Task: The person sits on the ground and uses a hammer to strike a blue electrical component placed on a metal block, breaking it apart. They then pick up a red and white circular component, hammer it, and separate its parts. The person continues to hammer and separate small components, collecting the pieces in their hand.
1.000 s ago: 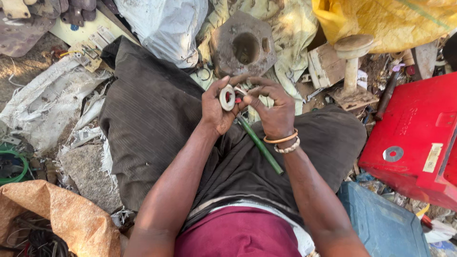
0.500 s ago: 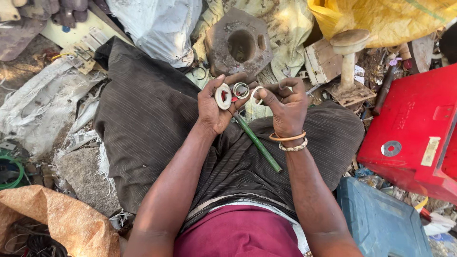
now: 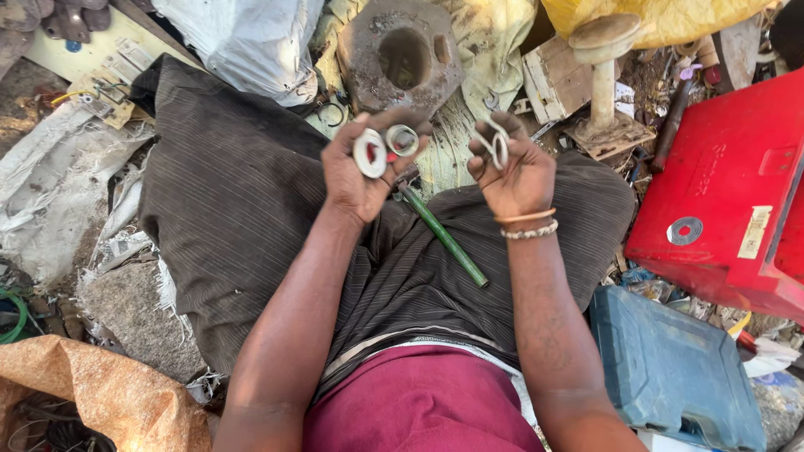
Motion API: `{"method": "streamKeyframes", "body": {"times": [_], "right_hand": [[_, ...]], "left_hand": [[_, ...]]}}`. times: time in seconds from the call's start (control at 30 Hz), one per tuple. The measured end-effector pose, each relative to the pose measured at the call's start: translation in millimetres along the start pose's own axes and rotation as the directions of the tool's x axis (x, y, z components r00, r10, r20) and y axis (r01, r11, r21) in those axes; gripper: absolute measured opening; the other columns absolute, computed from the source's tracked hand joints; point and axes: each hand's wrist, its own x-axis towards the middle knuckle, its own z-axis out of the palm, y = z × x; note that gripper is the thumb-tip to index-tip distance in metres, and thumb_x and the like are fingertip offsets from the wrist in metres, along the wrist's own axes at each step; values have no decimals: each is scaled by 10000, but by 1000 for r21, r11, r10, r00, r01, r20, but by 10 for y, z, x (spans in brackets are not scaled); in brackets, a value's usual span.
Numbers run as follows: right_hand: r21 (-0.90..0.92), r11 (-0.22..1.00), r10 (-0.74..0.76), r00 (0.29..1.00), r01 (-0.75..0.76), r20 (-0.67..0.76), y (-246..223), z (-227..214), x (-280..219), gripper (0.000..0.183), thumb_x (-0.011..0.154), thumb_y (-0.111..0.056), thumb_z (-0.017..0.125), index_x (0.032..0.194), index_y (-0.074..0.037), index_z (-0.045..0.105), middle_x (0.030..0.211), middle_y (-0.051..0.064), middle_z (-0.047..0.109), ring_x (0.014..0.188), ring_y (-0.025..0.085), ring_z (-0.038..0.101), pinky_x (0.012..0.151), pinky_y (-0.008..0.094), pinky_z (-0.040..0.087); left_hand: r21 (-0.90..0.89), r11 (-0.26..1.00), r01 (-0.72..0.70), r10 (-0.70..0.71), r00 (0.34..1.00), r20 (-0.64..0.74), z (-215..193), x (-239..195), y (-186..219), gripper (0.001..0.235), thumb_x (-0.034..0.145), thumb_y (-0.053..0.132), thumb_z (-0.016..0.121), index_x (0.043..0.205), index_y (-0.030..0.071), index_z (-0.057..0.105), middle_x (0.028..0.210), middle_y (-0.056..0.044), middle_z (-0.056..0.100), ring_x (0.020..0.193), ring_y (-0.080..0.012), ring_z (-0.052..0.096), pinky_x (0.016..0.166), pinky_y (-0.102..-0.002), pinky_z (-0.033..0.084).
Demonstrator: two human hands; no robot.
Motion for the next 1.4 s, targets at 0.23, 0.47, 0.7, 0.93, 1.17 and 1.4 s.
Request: {"method": "streamKeyframes", "body": {"times": [0.23, 0.47, 0.7, 0.93, 1.17, 1.4], "right_hand": [[-702, 692, -129, 926, -172, -354, 105, -141, 660, 327, 896, -126, 763, 1194, 3, 727, 1167, 148, 689, 859, 202, 606, 599, 276, 546], [-828, 520, -245, 892, -209, -379, 897, -674, 1332, 319, 807, -14, 804, 1104, 51, 708, 968, 206, 767, 739, 230, 735, 519, 280, 569], [-516, 826, 44, 939, -227, -342, 880, -873, 1298, 264, 770, -9, 804, 983, 24, 651, 854, 151, 759, 706, 214, 754, 562, 280, 615], [-552, 799, -33, 900, -238, -435, 1078, -998, 1329, 310, 805, -104, 862, 1010, 61, 697, 898, 158, 734, 729, 236, 702, 628, 349, 629], [36, 996, 84, 985, -79, -149, 254, -471, 834, 214, 740, -103, 660, 931, -15, 703, 856, 135, 716, 761, 249, 679, 728, 406, 665], [-964, 150, -273, 946, 219, 172, 242, 680, 350, 371, 821, -229, 864, 1159, -105, 773, 904, 45, 765, 637, 136, 580, 540, 298, 477]], "left_hand": [[-136, 981, -138, 115, 979, -169, -148, 25, 123, 542, 1013, 330, 460, 1242, -135, 620, 1214, -285, 687, 1187, -410, 680, 1067, -485, 589], [-132, 984, -118, 99, 985, -140, -206, 59, 97, 528, 997, 311, 466, 1234, -134, 621, 1208, -258, 696, 1189, -415, 680, 1056, -504, 585], [-107, 986, -128, 111, 981, -157, -276, 112, 34, 534, 1004, 311, 487, 1259, -137, 627, 1224, -264, 695, 1172, -403, 683, 1059, -508, 581], [-86, 992, -87, 77, 990, -117, -263, 79, 46, 542, 981, 342, 505, 1233, -117, 645, 1212, -252, 706, 1182, -398, 686, 1063, -512, 570], [-83, 991, -109, 99, 988, -116, -248, 94, 63, 531, 1002, 335, 491, 1228, -119, 649, 1225, -271, 696, 1179, -410, 681, 1081, -535, 564], [-20, 1000, -17, 16, 999, -45, -274, 116, -16, 535, 991, 345, 489, 1277, -85, 629, 1256, -215, 705, 1111, -303, 712, 990, -463, 619]]}}
